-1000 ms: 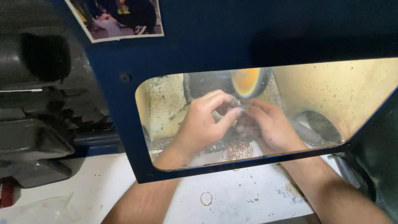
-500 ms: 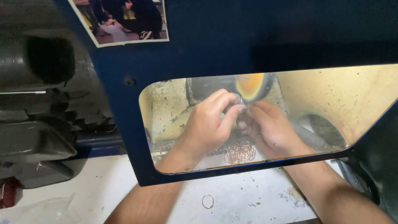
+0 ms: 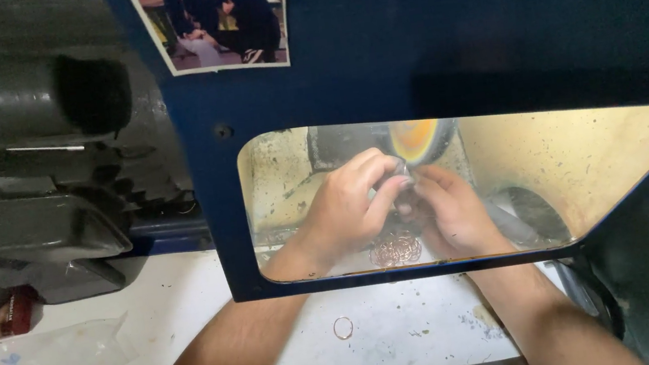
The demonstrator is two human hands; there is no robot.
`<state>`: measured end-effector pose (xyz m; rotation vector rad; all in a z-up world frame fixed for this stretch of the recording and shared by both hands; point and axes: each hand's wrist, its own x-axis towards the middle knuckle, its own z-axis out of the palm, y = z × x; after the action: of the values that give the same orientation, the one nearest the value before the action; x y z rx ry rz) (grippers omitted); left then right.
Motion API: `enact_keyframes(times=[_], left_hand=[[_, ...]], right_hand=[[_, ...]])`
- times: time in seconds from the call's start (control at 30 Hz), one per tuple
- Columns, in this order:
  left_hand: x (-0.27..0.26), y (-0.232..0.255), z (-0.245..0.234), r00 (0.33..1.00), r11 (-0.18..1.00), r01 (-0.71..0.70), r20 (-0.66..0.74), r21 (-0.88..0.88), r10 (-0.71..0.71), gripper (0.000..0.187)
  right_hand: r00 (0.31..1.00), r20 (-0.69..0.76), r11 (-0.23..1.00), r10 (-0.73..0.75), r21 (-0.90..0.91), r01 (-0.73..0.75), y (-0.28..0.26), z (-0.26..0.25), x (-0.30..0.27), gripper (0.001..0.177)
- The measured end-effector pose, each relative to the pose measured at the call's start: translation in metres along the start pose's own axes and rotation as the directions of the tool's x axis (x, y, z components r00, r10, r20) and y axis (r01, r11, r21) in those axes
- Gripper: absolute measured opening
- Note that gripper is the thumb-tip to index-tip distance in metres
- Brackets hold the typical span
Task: Polishing small metal rings using a bench-mounted polishing wheel.
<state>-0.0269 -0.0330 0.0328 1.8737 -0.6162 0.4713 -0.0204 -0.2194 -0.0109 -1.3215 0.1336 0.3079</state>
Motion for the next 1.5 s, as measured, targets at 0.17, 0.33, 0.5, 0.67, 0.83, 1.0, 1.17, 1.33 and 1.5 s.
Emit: enact_keyframes(times=[0.17, 0.33, 0.5, 0.67, 0.83, 1.0, 1.17, 1.33, 1.5], left_hand=[[0.0, -0.007, 0.002, 1.0, 1.0, 0.001, 0.007, 0.013, -0.001, 0.016], [-0.001, -0.008, 0.002, 1.0, 1.0, -0.016, 0.009, 0.015, 0.016, 0.015], [0.001, 0.013, -0.006, 0.985, 0.985, -0.173, -0.003, 0.009, 0.173, 0.014], [-0.002, -0.003, 0.002, 0.992, 0.991, -0.124, -0.014, 0.045, 0.124, 0.016], [0.0, -0.002, 0.004, 0.994, 0.991, -0.099, -0.032, 0.096, 0.102, 0.014], [-0.008, 0.009, -0.014, 0.993, 0.984, -0.102, 0.068, 0.145, 0.093, 0.016], [-0.011, 0.033, -0.036, 0.9, 0.932, 0.28, 0.276, 0.231, -0.339, 0.041], [-0.096, 0.051, -0.069, 0.928, 0.925, 0.126, 0.287, 0.358, -0.237, 0.027], [-0.178, 0.049, -0.165, 0.92, 0.748, 0.172, -0.376, 0.641, 0.11, 0.019]], right_hand=[[1.0, 0.007, 0.999, -0.001, 0.044, 0.001, 0.005, -0.003, 0.004, 0.016], [0.996, 0.082, 0.999, -0.043, 0.026, 0.041, 0.005, -0.001, 0.001, 0.017], [0.968, 0.194, 0.955, -0.162, -0.215, 0.203, -0.026, -0.008, -0.007, 0.013], [0.987, 0.136, 0.988, -0.084, -0.119, 0.101, -0.016, 0.002, -0.008, 0.016], [0.992, 0.123, 0.998, -0.038, 0.057, 0.031, -0.017, 0.002, -0.009, 0.016], [0.985, 0.088, 0.914, -0.151, -0.366, 0.173, -0.033, 0.004, -0.013, 0.014], [0.994, -0.004, 0.967, -0.111, -0.233, 0.106, -0.043, 0.021, -0.028, 0.014], [0.993, -0.039, 0.982, -0.111, -0.157, 0.104, -0.032, 0.002, -0.016, 0.017], [0.995, -0.092, 0.978, 0.043, -0.199, -0.061, -0.03, 0.0, -0.006, 0.019]])
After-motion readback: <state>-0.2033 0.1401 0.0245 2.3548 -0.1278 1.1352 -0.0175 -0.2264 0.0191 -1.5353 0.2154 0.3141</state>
